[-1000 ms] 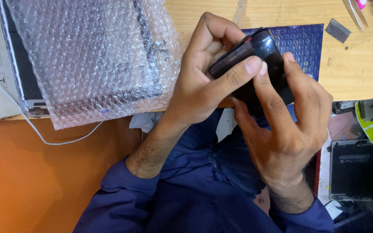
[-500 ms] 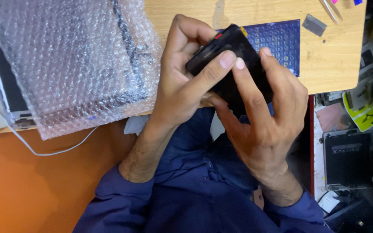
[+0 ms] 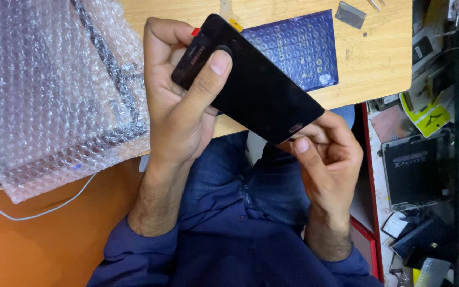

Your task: The person applies adhesive to the edges of a smartphone chassis, then aligns and presses the screen assembly onto the chassis. They inspect the edges, separate the screen again, and use a screwdriver to adjust internal components near the camera area.

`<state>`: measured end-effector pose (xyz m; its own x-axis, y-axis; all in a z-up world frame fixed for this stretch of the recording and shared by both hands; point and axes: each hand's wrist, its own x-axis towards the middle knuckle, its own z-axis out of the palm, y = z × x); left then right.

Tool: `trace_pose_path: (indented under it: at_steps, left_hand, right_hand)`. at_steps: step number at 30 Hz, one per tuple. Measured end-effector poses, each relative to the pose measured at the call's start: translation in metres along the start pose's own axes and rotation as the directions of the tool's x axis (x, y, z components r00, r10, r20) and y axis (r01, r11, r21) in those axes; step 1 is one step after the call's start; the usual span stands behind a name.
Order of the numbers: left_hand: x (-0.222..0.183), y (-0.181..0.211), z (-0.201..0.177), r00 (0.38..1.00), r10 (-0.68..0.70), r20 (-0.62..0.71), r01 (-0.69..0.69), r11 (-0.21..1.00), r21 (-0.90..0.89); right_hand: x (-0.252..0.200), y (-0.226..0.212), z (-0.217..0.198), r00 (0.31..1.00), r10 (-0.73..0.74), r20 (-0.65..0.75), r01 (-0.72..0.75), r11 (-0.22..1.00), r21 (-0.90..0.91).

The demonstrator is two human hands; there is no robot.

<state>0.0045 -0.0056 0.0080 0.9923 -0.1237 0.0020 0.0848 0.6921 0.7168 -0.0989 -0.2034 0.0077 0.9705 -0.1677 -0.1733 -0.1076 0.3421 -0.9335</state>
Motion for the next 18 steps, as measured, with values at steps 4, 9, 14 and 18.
trace_pose_path:
  at_steps: [4,9,14,18]
  left_hand:
    - [0.0010,0.0011,0.0001,1.000,-0.002,-0.010,0.002,1.000,-0.003]
    - [0.0008,-0.0010,-0.0017,1.000,-0.003,-0.004,0.003,1.000,0.012]
    - [0.0000,-0.0013,-0.0033,1.000,0.003,0.000,-0.003,1.000,0.026]
    - [0.0004,-0.0005,-0.0033,1.000,-0.003,0.005,0.003,1.000,0.022]
  right_hand:
    - [0.0004,0.0085,-0.0009,1.000,0.017,0.015,-0.017,0.999,0.043]
    - [0.0014,0.0110,-0.0027,1.000,0.019,-0.013,-0.019,1.000,0.016]
    - [0.0020,0.0115,-0.0016,1.000,-0.009,0.010,0.009,1.000,0.016]
    - [0.0029,0.0115,-0.0024,1.000,-0.009,0.023,0.008,0.999,0.043]
